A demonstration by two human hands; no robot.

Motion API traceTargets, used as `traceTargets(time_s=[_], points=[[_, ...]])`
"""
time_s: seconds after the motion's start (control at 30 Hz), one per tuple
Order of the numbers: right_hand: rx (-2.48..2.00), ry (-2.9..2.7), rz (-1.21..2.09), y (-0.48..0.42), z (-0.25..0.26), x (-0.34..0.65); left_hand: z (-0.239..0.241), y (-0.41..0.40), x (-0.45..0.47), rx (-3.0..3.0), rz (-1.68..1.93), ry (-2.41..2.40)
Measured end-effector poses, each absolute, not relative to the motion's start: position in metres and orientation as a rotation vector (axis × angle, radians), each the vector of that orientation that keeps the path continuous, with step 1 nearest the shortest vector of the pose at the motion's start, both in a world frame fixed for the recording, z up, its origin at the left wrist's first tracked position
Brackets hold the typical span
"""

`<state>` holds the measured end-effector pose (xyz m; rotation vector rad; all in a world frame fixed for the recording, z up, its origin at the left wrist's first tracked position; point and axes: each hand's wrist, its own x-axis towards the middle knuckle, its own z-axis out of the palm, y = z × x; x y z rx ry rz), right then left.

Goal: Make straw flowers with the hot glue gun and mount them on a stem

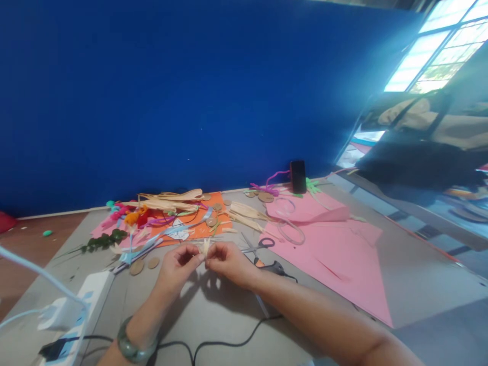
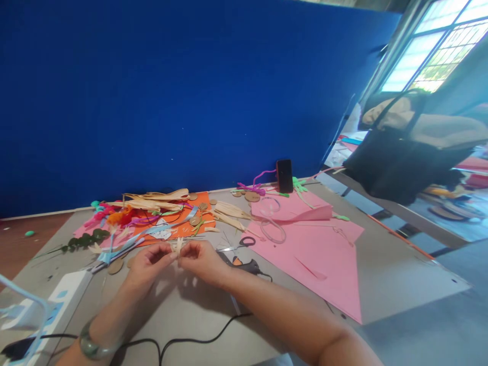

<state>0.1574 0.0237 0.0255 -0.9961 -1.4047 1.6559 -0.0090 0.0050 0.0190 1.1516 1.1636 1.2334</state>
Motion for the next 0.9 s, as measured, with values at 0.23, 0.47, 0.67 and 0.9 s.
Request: traceTargets(time_s=[0.23, 0.47, 0.67, 0.9], points=[[-0.936, -1.468, 1.644, 0.025, 0.030, 0.162, 0.018, 0.006, -0.008, 1.022, 1.178, 1.107], [-0.907, -1.438, 1.610, 0.028, 0.030, 0.165, 0.025, 0.002, -0.003, 0.927, 1.164, 1.107], [-0.953, -1.346, 1.644, 0.030, 0.026, 0.164, 0.029, -0.002, 0.003, 0.896, 1.148, 1.113], [-0.984, -1.320, 1.588, 0.027, 0.027, 0.161, 0.029, -0.004, 0.007, 0.847, 1.195, 1.103]])
